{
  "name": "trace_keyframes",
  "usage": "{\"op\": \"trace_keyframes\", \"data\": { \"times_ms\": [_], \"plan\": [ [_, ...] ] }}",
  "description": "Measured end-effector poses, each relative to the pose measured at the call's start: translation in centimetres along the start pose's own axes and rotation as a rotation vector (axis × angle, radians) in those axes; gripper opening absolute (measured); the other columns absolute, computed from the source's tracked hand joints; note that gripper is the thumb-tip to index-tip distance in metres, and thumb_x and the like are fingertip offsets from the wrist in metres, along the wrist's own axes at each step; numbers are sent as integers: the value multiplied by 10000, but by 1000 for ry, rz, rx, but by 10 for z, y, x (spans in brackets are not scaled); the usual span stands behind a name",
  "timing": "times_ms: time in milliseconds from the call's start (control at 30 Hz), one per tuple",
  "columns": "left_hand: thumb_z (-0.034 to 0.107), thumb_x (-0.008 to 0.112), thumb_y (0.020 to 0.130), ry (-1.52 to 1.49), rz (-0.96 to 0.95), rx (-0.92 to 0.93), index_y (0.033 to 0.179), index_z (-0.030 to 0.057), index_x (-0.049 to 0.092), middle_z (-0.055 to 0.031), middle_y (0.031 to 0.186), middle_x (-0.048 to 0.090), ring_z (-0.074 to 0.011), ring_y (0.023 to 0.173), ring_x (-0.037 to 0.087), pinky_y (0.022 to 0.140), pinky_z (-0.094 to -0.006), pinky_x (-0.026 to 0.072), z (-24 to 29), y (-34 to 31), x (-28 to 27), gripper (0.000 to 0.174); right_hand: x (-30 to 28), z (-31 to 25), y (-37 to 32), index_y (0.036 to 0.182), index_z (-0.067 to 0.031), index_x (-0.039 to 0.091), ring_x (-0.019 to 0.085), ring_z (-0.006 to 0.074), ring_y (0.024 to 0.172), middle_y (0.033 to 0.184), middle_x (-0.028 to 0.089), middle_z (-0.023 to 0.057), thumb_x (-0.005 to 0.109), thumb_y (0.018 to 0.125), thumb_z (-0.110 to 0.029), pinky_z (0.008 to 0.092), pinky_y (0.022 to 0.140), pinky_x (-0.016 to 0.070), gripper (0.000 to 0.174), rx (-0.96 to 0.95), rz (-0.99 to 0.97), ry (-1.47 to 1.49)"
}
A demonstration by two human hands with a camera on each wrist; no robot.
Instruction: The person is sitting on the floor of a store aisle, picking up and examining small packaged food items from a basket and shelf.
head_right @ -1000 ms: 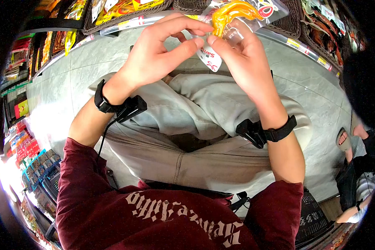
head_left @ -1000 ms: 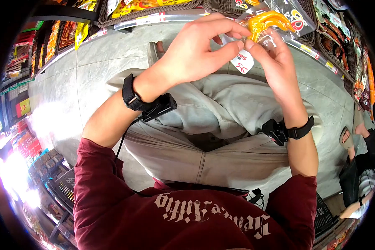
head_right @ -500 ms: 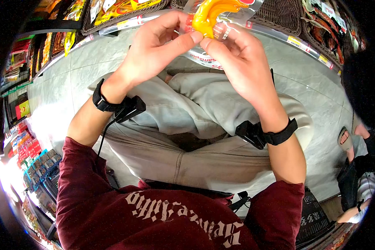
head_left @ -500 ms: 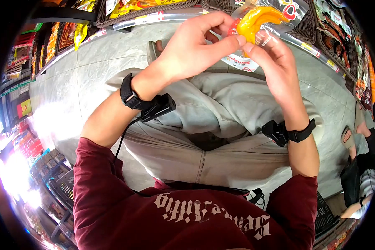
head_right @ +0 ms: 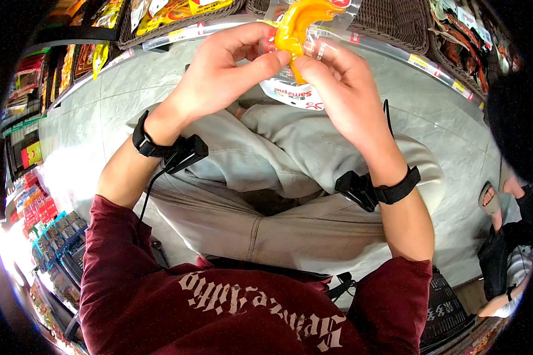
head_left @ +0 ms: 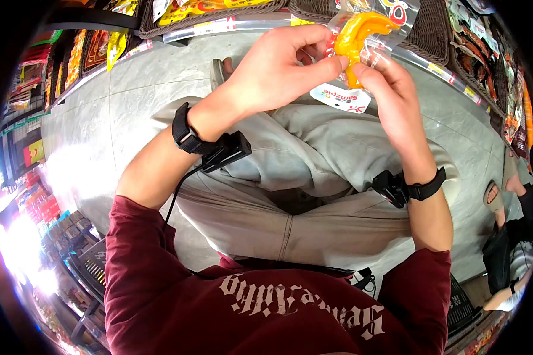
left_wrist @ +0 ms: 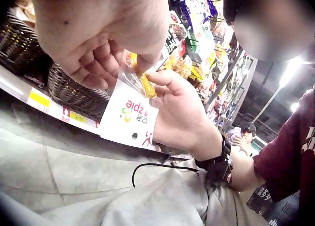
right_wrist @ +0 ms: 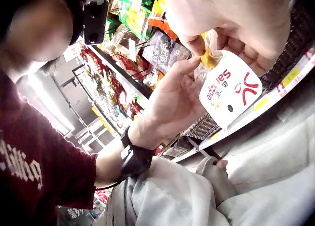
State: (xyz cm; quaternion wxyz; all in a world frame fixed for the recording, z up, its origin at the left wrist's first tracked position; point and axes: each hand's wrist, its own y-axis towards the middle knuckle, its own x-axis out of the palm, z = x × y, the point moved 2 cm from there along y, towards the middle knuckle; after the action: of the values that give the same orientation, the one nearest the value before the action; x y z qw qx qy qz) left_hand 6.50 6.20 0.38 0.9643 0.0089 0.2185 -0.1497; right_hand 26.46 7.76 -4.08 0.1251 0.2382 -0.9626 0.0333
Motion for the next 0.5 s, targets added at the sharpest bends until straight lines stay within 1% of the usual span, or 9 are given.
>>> {"op": "trace_keyframes", "data": {
  "times_ms": [67, 133, 167, 233, 267, 333, 467, 500],
  "plan": [
    [175, 729, 1001, 38, 0, 7, 1186, 1, 702, 27, 989, 692, -51, 874, 593, 806, -248, 508, -1, 0, -1, 255, 1, 1, 0, 1222, 23, 680, 631, 53, 927, 1036, 704, -17, 617, 1035, -123, 239, 805, 512, 245, -25, 6, 6],
    [178, 731, 1000, 76, 0, 13, 1173, 1, 701, 27, 981, 689, -50, 872, 591, 804, -250, 508, -1, 0, -1, 249, 1, 4, 0, 1204, 12, 684, 620, 45, 880, 994, 693, -25, 622, 1033, -127, 235, 768, 505, 229, -46, 16, -35],
    [176, 731, 999, 72, 1, 17, 1155, 2, 698, 26, 974, 686, -50, 872, 591, 803, -251, 507, -2, -1, -1, 236, -1, 5, 0, 1204, 12, 684, 620, 45, 880, 994, 693, -25, 622, 1033, -127, 235, 768, 505, 229, -46, 15, -34],
    [174, 731, 998, 67, 1, 21, 1137, 3, 696, 25, 967, 683, -50, 871, 590, 803, -252, 507, -2, -1, -1, 223, -6, 8, 1, 1177, 3, 685, 591, 36, 821, 939, 669, -35, 630, 1031, -124, 228, 713, 481, 201, -10, -10, -115],
    [168, 729, 997, 58, 6, 36, 1125, 5, 695, 26, 959, 678, -49, 868, 588, 801, -250, 506, -1, -2, 0, 210, -6, 9, 0, 1177, 3, 685, 591, 36, 821, 939, 669, -35, 630, 1031, -124, 228, 713, 481, 201, -8, -7, -115],
    [161, 727, 996, 51, 12, 52, 1114, 7, 694, 28, 951, 672, -49, 865, 585, 799, -249, 504, 1, -2, 0, 196, -5, 8, 1, 1158, -1, 682, 563, 31, 787, 906, 646, -40, 639, 1031, -125, 223, 674, 455, 183, -85, -4, -111],
    [147, 717, 1001, 20, 16, 78, 1123, 5, 687, 35, 945, 659, -43, 858, 575, 787, -244, 496, 2, -2, 1, 189, -3, 5, -1, 1147, 4, 679, 561, 30, 788, 901, 645, -36, 645, 1029, -129, 223, 673, 453, 181, -83, 15, -95],
    [147, 713, 1005, 12, 15, 75, 1129, 4, 683, 38, 948, 656, -40, 859, 573, 786, -241, 494, 2, -2, 1, 192, -4, 5, -1, 1162, 6, 679, 578, 34, 813, 924, 659, -28, 645, 1028, -124, 227, 695, 470, 191, -75, 1, -100]
  ]
}}
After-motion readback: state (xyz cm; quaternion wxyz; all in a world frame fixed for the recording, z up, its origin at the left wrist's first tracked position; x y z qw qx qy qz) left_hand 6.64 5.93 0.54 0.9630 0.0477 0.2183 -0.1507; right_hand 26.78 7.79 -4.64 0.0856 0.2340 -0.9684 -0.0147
